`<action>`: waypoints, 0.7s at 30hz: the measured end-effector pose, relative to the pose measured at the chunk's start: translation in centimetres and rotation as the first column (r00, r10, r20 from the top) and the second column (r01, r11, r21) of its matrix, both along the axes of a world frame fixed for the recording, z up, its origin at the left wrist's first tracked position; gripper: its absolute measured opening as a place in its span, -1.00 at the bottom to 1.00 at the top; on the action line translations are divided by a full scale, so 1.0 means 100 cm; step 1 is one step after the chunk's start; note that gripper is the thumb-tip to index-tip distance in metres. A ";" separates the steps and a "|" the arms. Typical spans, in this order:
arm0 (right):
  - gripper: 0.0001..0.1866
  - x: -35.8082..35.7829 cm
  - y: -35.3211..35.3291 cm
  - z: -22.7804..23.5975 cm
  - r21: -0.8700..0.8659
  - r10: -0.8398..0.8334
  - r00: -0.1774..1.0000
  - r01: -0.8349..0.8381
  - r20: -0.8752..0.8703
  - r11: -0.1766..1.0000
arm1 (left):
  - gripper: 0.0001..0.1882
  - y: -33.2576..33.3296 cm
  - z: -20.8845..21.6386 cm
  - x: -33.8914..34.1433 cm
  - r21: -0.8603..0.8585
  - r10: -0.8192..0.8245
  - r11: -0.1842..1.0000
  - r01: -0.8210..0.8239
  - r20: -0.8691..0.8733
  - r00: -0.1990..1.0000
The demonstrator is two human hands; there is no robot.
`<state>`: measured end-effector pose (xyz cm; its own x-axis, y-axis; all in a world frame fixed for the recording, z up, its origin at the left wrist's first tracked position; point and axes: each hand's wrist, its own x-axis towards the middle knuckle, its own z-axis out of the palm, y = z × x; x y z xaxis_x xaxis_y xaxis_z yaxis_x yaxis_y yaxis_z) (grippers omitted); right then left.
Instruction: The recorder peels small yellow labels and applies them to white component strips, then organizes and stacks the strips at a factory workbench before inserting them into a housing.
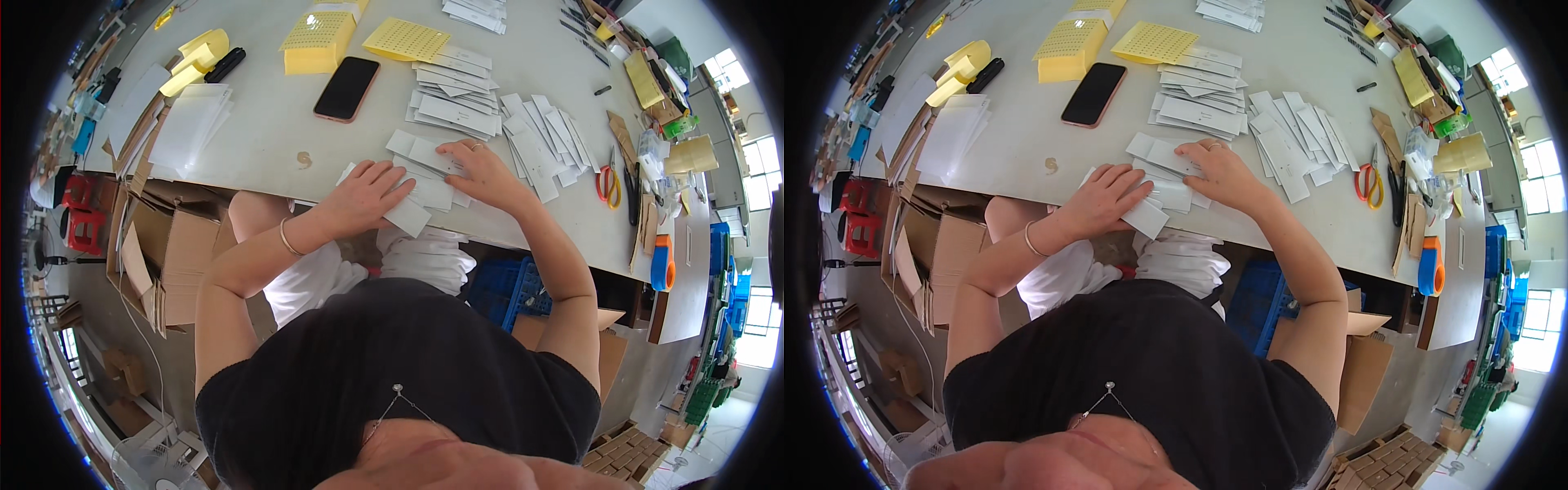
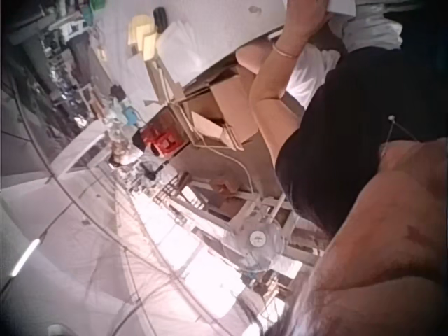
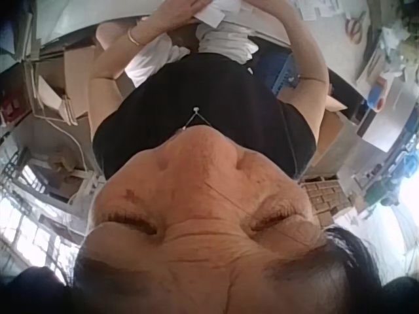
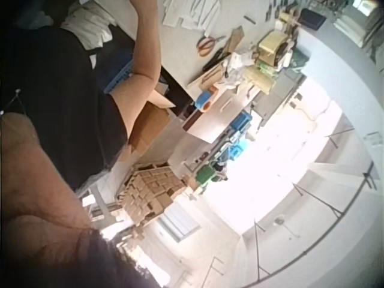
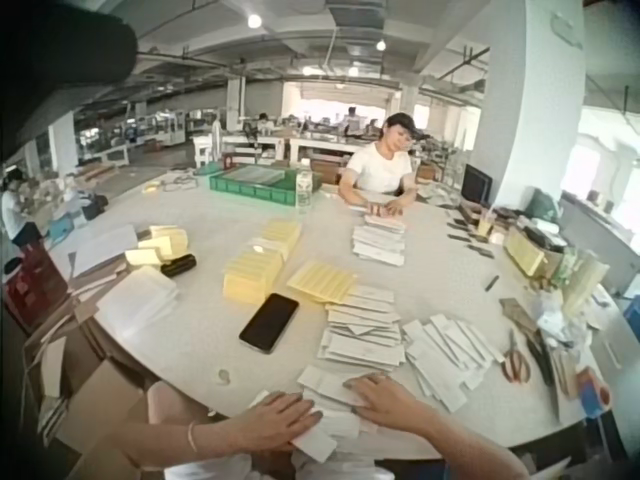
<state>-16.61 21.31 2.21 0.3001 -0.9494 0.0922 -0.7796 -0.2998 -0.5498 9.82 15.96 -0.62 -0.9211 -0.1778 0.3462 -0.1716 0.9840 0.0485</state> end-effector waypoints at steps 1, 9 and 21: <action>-0.54 -0.002 0.001 0.001 -0.001 -0.002 1.000 0.002 0.001 1.000 | -0.24 0.001 0.000 0.001 -0.001 -0.002 1.000 0.002 0.001 1.000; -0.55 -0.017 -0.002 0.000 -0.058 0.015 0.999 -0.016 -0.031 0.998 | -0.56 -0.006 -0.007 -0.002 -0.078 -0.050 0.996 0.045 -0.062 0.997; -0.49 -0.002 0.003 0.010 -0.040 0.103 0.990 -0.108 -0.101 0.993 | -0.63 0.017 -0.014 -0.007 -0.161 0.052 0.985 -0.063 -0.070 0.996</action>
<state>-16.85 21.66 3.24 0.4082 -0.9075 0.0990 -0.7919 -0.4060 -0.4562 9.13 17.67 -2.04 -0.8856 -0.1655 0.4340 -0.2296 0.9682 -0.0991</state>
